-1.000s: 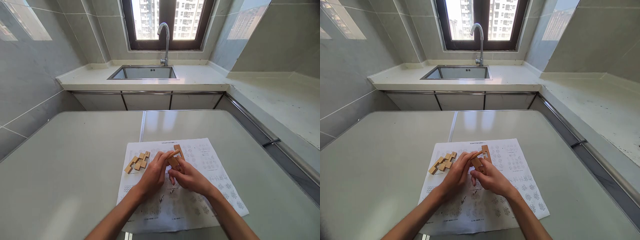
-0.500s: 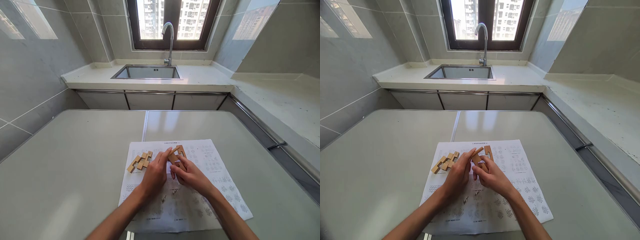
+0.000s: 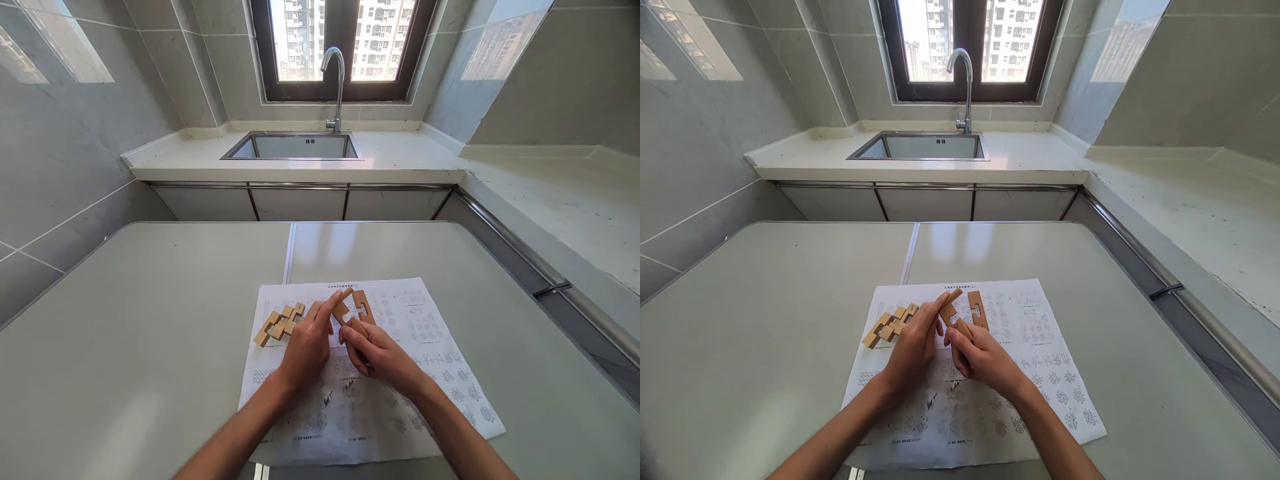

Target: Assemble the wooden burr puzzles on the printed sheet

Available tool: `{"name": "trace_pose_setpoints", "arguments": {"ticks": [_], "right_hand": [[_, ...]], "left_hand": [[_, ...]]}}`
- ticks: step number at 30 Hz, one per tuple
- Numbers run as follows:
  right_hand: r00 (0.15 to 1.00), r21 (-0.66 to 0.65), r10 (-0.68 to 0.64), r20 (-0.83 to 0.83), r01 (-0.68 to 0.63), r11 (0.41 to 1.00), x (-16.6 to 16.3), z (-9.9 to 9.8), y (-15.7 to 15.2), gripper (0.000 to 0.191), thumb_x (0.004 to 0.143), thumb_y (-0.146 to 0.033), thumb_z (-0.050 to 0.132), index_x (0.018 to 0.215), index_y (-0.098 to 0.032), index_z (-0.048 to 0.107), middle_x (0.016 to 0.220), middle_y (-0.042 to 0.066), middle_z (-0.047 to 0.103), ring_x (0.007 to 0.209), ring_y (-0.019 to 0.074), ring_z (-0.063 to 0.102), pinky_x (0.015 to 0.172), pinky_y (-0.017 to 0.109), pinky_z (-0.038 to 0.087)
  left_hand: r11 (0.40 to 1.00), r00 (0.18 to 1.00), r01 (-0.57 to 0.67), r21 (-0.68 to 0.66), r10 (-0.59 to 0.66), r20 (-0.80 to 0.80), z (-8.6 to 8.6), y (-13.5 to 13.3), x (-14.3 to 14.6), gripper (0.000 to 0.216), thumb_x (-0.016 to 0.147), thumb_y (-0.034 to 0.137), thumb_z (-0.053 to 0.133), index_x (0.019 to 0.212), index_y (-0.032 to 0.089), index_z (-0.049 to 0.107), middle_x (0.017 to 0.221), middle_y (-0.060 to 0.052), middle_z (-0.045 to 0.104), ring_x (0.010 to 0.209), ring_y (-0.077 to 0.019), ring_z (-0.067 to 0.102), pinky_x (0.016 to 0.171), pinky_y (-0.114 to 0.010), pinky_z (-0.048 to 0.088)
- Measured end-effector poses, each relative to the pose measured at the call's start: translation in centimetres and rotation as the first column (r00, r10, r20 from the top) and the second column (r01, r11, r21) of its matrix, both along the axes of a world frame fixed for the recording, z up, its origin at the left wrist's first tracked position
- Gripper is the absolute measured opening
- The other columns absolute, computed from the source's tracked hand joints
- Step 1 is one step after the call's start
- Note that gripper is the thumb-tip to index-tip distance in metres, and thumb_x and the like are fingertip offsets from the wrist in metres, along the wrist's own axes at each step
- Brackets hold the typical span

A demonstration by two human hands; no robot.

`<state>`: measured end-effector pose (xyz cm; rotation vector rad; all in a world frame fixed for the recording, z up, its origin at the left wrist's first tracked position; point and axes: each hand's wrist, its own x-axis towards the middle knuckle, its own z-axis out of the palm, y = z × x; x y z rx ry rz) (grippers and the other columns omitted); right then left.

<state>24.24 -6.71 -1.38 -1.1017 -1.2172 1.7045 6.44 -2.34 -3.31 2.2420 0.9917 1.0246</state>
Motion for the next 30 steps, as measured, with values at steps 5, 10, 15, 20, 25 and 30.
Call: {"name": "trace_pose_setpoints", "arguments": {"ticks": [5,10,15,20,25,30], "right_hand": [[1.000,0.011,-0.027,0.009,0.027,1.000,-0.18,0.10,0.06,0.045,0.102,-0.064,0.055,0.084,-0.022,0.054,0.049,-0.007,0.046,0.046,0.0112,0.034,0.046,0.027,0.028],[0.995,0.069,-0.069,0.070,0.064,0.996,-0.48,0.23,0.31,0.055,0.104,-0.064,0.052,0.068,-0.023,0.045,0.049,-0.005,0.046,0.048,0.0118,0.038,0.052,0.029,0.033],[0.997,0.055,-0.052,0.055,0.049,0.997,-0.37,0.07,0.30,0.051,0.104,-0.064,0.052,0.073,-0.024,0.046,0.049,-0.006,0.046,0.046,0.0116,0.037,0.049,0.029,0.030],[0.997,0.062,-0.048,0.053,0.044,0.997,-0.33,-0.11,0.14,0.048,0.105,-0.061,0.052,0.076,-0.024,0.048,0.049,-0.006,0.045,0.047,0.0116,0.036,0.050,0.029,0.029],[0.998,0.050,-0.037,0.053,0.035,0.998,-0.21,-0.03,0.15,0.048,0.104,-0.062,0.053,0.075,-0.024,0.048,0.049,-0.007,0.044,0.046,0.0113,0.033,0.049,0.029,0.027],[0.998,0.063,-0.029,0.053,0.026,0.998,-0.27,-0.04,0.21,0.051,0.105,-0.062,0.052,0.071,-0.024,0.045,0.048,-0.006,0.043,0.046,0.0111,0.033,0.049,0.029,0.028]], "left_hand": [[0.999,0.998,0.046,0.017,-0.045,-0.031,0.02,0.06,-0.03,0.059,0.105,0.006,0.038,0.159,0.030,0.043,0.104,-0.006,0.070,0.080,-0.0154,0.065,0.082,-0.033,0.061],[0.992,0.993,0.113,0.062,-0.109,-0.052,-0.35,-0.26,0.03,0.061,0.104,0.005,0.039,0.160,0.027,0.040,0.108,-0.008,0.074,0.090,-0.0187,0.071,0.081,-0.034,0.063],[0.997,0.998,0.061,0.045,-0.060,-0.021,-0.18,-0.53,0.17,0.057,0.106,0.007,0.042,0.160,0.024,0.040,0.132,-0.013,0.073,0.112,-0.0232,0.074,0.094,-0.039,0.064],[0.998,0.999,0.054,0.045,-0.054,-0.003,-0.11,-0.46,0.26,0.055,0.106,0.008,0.042,0.159,0.024,0.042,0.137,-0.014,0.071,0.117,-0.0246,0.074,0.097,-0.041,0.065],[0.998,0.998,0.058,0.019,-0.058,0.020,-0.22,-0.36,0.25,0.053,0.106,0.010,0.042,0.158,0.024,0.044,0.137,-0.013,0.072,0.117,-0.0242,0.074,0.097,-0.041,0.065],[0.999,0.998,0.052,0.013,-0.052,0.020,-0.05,-0.43,0.26,0.053,0.106,0.009,0.043,0.157,0.023,0.045,0.136,-0.014,0.072,0.116,-0.0243,0.074,0.097,-0.041,0.065]]}}
